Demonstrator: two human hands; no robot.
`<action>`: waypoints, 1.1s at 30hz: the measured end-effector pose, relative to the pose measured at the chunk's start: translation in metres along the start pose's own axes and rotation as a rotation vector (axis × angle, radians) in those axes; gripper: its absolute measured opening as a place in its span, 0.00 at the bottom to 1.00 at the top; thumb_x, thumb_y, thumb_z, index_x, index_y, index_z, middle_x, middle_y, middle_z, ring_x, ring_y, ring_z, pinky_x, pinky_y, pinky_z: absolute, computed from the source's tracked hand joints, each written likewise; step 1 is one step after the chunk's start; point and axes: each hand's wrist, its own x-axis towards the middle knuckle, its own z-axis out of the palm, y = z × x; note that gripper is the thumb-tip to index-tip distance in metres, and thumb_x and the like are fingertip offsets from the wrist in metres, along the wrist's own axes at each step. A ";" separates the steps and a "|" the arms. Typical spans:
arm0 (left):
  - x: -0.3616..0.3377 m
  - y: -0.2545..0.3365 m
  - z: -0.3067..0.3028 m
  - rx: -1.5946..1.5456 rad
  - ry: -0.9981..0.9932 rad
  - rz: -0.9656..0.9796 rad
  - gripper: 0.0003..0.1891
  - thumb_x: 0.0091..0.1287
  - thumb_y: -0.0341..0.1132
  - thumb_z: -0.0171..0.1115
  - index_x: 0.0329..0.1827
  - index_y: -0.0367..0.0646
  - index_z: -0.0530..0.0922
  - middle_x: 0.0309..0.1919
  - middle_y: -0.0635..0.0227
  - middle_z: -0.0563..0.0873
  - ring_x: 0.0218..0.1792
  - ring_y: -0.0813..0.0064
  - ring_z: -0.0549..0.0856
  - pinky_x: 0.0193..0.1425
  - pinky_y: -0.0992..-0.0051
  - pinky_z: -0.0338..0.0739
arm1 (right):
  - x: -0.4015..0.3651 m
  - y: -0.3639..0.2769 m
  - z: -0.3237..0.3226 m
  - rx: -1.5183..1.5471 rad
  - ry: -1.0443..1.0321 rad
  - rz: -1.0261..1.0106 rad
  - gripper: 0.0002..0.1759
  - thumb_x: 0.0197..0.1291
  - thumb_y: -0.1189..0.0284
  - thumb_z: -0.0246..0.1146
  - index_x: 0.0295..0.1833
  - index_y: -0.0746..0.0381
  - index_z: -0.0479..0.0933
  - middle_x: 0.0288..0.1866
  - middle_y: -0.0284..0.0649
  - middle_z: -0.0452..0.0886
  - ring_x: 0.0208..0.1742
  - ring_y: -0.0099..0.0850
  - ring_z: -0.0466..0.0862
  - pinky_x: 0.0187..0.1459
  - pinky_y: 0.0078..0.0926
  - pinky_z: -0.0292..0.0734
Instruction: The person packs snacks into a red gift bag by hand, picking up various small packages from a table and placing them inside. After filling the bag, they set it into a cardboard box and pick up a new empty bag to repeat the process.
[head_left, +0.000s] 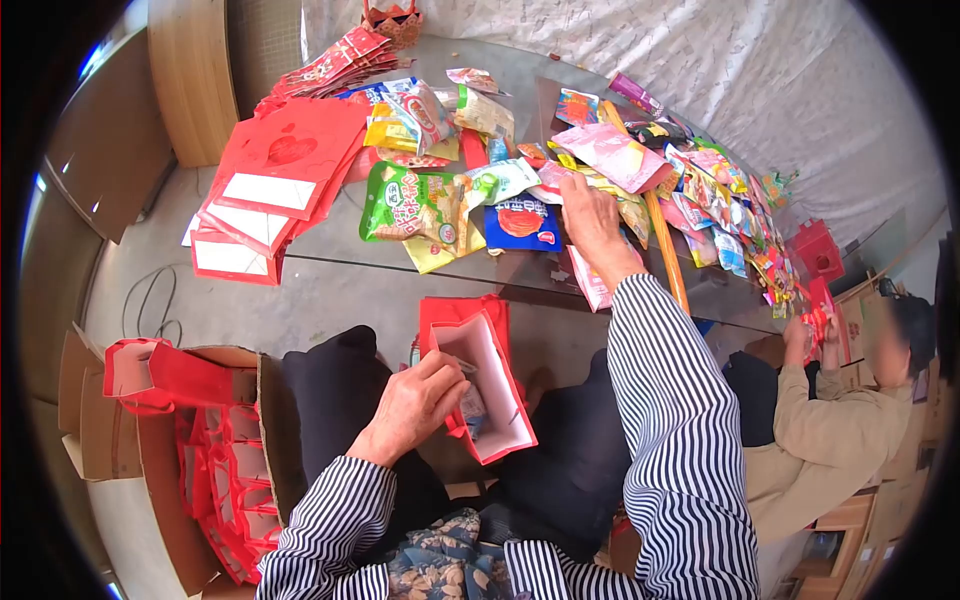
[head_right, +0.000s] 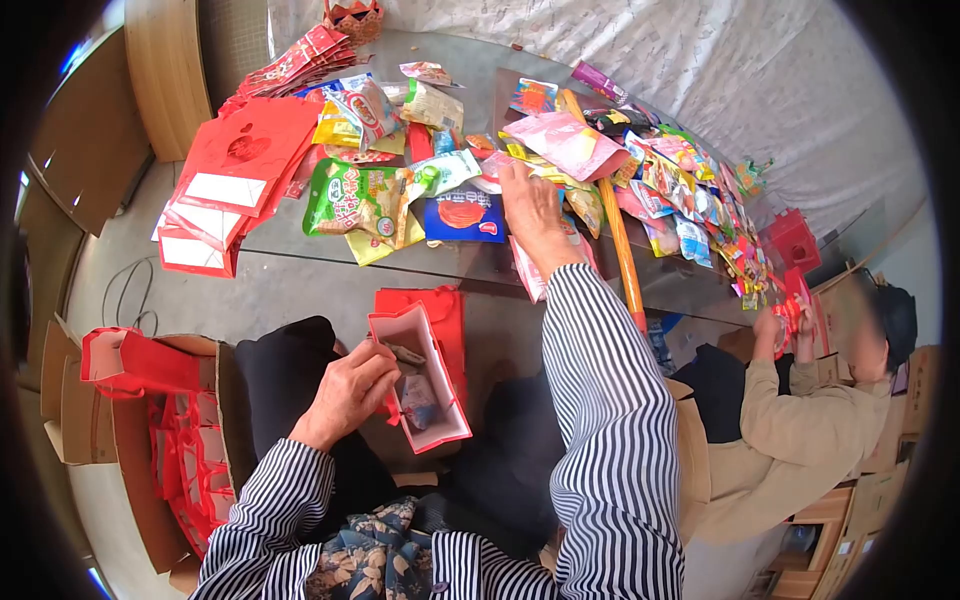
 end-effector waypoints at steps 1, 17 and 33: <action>0.000 0.001 -0.001 -0.004 -0.002 -0.003 0.04 0.66 0.27 0.67 0.40 0.36 0.81 0.41 0.60 0.84 0.37 0.57 0.87 0.41 0.64 0.84 | 0.002 0.005 0.000 0.025 0.044 0.002 0.09 0.61 0.76 0.63 0.47 0.60 0.72 0.42 0.45 0.78 0.39 0.45 0.86 0.38 0.46 0.80; -0.010 -0.001 0.001 -0.021 0.030 -0.013 0.03 0.68 0.25 0.63 0.40 0.35 0.79 0.37 0.55 0.80 0.36 0.49 0.83 0.40 0.61 0.80 | -0.059 -0.022 -0.154 1.242 0.136 0.362 0.05 0.67 0.79 0.62 0.41 0.66 0.72 0.32 0.37 0.81 0.22 0.19 0.80 0.24 0.19 0.75; -0.013 0.001 0.001 -0.023 0.043 -0.057 0.03 0.68 0.25 0.63 0.40 0.34 0.77 0.37 0.54 0.81 0.36 0.49 0.85 0.39 0.61 0.81 | -0.157 -0.172 -0.160 1.231 -0.357 0.355 0.08 0.66 0.77 0.61 0.41 0.66 0.67 0.31 0.53 0.79 0.34 0.51 0.85 0.36 0.46 0.78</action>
